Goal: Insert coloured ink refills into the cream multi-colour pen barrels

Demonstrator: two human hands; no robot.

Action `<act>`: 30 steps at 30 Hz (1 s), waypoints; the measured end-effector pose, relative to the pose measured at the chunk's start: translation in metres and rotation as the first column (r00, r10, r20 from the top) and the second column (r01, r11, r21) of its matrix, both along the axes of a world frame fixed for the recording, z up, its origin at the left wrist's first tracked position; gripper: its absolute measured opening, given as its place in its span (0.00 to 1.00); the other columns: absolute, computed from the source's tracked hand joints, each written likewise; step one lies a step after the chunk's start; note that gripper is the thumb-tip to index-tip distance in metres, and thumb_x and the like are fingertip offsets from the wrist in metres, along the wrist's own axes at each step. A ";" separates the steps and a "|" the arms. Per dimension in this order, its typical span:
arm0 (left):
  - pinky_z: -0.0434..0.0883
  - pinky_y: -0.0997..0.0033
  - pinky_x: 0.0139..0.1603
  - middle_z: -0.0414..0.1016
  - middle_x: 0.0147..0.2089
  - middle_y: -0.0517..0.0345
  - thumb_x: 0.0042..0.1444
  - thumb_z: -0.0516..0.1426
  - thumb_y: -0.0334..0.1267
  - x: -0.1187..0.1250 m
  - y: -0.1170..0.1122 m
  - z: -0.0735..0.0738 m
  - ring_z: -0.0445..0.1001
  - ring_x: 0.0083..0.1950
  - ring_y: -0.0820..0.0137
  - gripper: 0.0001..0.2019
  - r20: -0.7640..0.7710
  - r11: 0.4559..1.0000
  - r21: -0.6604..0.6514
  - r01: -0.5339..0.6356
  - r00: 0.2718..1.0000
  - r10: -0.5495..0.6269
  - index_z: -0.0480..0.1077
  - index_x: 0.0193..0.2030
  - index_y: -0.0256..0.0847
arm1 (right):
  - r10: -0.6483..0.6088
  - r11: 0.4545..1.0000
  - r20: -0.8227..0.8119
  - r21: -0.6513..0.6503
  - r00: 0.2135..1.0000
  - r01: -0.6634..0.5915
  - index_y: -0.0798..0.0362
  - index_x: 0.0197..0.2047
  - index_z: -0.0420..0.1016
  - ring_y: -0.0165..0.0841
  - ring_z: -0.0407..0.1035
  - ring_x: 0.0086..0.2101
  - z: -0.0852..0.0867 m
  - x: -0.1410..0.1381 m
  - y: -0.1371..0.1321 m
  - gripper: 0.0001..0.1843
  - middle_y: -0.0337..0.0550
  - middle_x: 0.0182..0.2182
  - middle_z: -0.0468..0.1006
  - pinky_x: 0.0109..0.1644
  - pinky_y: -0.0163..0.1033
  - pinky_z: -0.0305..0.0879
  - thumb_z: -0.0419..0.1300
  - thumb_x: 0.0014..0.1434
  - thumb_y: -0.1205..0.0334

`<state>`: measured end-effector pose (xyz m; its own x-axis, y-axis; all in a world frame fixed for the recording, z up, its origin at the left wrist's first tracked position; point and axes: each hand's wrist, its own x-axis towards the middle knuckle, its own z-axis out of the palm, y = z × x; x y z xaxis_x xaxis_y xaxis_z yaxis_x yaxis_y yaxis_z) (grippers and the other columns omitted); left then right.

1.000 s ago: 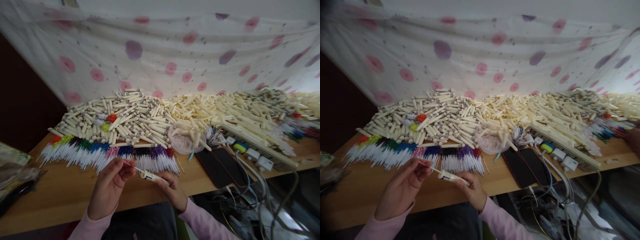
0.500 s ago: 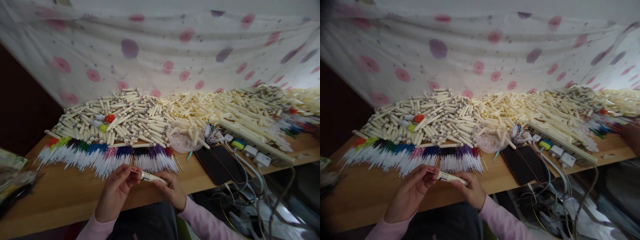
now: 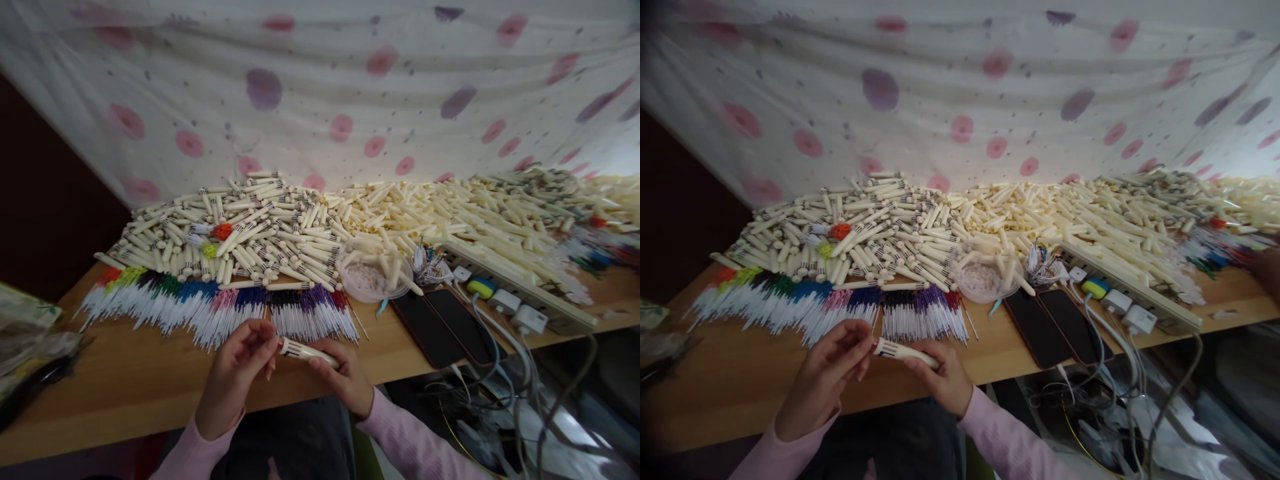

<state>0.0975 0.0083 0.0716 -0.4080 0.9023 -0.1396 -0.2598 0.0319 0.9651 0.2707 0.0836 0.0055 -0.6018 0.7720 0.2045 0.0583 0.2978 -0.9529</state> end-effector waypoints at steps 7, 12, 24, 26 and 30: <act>0.68 0.79 0.24 0.74 0.28 0.62 0.52 0.63 0.40 0.004 0.002 0.012 0.69 0.23 0.77 0.08 -0.245 0.999 -0.052 0.014 0.969 -0.026 0.72 0.35 0.39 | -0.012 1.000 0.010 0.019 1.000 0.012 0.56 0.38 0.80 0.32 0.65 0.25 -0.001 0.000 0.000 0.25 0.42 0.24 0.75 0.28 0.34 0.60 0.55 0.62 0.42; 0.70 0.77 0.25 0.77 0.29 0.59 0.51 0.63 0.40 0.003 0.002 0.018 0.71 0.23 0.74 0.07 -0.353 0.997 -0.073 0.016 0.935 -0.041 0.75 0.35 0.40 | -0.016 1.000 0.017 0.013 1.000 0.016 0.56 0.37 0.80 0.31 0.64 0.25 0.000 0.000 0.000 0.26 0.41 0.24 0.74 0.28 0.34 0.59 0.55 0.62 0.41; 0.71 0.73 0.29 0.81 0.30 0.56 0.52 0.62 0.39 -0.022 0.006 0.017 0.74 0.22 0.70 0.13 -0.395 0.958 -0.201 0.207 0.877 -0.272 0.74 0.45 0.41 | 0.019 1.000 0.048 -0.005 0.999 -0.019 0.56 0.36 0.80 0.29 0.60 0.23 0.004 -0.002 0.001 0.23 0.38 0.21 0.69 0.26 0.33 0.55 0.56 0.62 0.44; 0.72 0.73 0.31 0.81 0.31 0.57 0.53 0.61 0.39 -0.023 0.004 0.017 0.75 0.25 0.70 0.14 -0.420 0.956 -0.195 0.221 0.862 -0.285 0.73 0.47 0.41 | 0.023 1.000 0.046 -0.013 0.999 -0.023 0.56 0.36 0.80 0.29 0.60 0.23 0.003 -0.002 0.000 0.23 0.38 0.21 0.70 0.26 0.33 0.55 0.56 0.62 0.44; 0.73 0.73 0.33 0.80 0.31 0.58 0.56 0.59 0.39 -0.020 0.001 0.018 0.77 0.27 0.69 0.12 -0.501 0.962 -0.166 0.216 0.822 -0.271 0.72 0.48 0.43 | 0.020 1.000 0.049 -0.018 0.999 -0.019 0.56 0.36 0.81 0.30 0.61 0.23 0.001 -0.002 -0.001 0.23 0.39 0.22 0.71 0.26 0.33 0.56 0.56 0.62 0.44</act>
